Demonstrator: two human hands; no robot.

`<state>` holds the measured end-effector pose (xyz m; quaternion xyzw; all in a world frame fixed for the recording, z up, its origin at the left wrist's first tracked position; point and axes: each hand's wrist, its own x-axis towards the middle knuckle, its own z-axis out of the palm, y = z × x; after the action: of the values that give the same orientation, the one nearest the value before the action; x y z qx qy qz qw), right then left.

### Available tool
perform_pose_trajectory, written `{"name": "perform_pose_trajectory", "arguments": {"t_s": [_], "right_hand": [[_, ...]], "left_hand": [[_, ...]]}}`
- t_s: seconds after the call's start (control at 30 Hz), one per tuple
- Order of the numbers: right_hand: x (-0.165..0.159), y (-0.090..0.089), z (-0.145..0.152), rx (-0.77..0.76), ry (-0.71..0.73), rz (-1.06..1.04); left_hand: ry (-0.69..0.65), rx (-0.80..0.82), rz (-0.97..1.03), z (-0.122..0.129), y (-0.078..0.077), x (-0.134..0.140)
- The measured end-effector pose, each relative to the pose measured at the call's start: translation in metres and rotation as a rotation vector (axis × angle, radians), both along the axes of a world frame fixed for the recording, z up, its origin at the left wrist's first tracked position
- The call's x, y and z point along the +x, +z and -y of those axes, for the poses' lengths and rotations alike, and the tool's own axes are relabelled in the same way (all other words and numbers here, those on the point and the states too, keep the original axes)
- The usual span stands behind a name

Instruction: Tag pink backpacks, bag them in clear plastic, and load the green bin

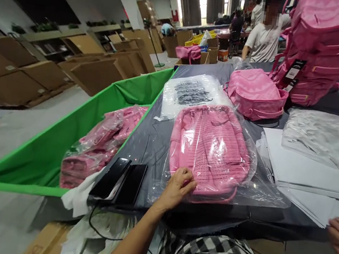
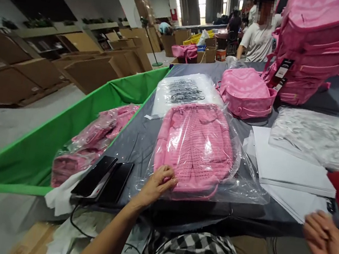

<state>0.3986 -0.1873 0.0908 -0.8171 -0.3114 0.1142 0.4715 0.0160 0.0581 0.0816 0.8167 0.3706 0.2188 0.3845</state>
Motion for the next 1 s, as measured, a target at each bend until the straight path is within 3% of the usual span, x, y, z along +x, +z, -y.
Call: {"name": "perform_pose_trajectory", "arguments": {"t_s": [0.07, 0.13, 0.23, 0.33, 0.43, 0.53, 0.63, 0.7, 0.8, 1.0], "right_hand": [[-0.028, 0.022, -0.029, 0.08, 0.163, -0.285], [-0.057, 0.046, -0.067, 0.046, 0.485, -0.368], [-0.088, 0.071, -0.127, -0.154, 1.041, -0.109], [-0.1, 0.072, -0.174, -0.324, 1.294, 0.161], [-0.097, 0.058, -0.199, -0.529, 1.315, 0.429], [-0.085, 0.044, -0.204, -0.599, 1.185, 0.526], [-0.074, 0.036, -0.193, -0.523, 0.905, 0.568], [-0.075, 0.033, -0.178, -0.345, 0.806, 0.592], [-0.092, 0.028, -0.158, -0.111, 0.935, 0.557], [-0.1, 0.012, -0.16, -0.262, 1.115, 0.519]], "left_hand": [[0.006, -0.004, -0.003, 0.001, 0.002, 0.002], [0.011, -0.016, -0.012, 0.001, 0.004, 0.003], [0.009, -0.038, -0.034, 0.001, 0.006, 0.005], [0.0, -0.036, -0.043, 0.001, 0.007, 0.005], [-0.001, -0.02, -0.04, 0.002, 0.008, 0.005], [-0.005, -0.014, -0.03, 0.003, 0.009, 0.004], [-0.014, -0.017, -0.014, 0.004, 0.008, 0.003], [-0.017, -0.016, -0.005, 0.004, 0.008, 0.003], [-0.018, -0.005, -0.005, 0.003, 0.006, 0.006], [-0.083, 0.077, -0.022, 0.005, 0.01, -0.011]]}}
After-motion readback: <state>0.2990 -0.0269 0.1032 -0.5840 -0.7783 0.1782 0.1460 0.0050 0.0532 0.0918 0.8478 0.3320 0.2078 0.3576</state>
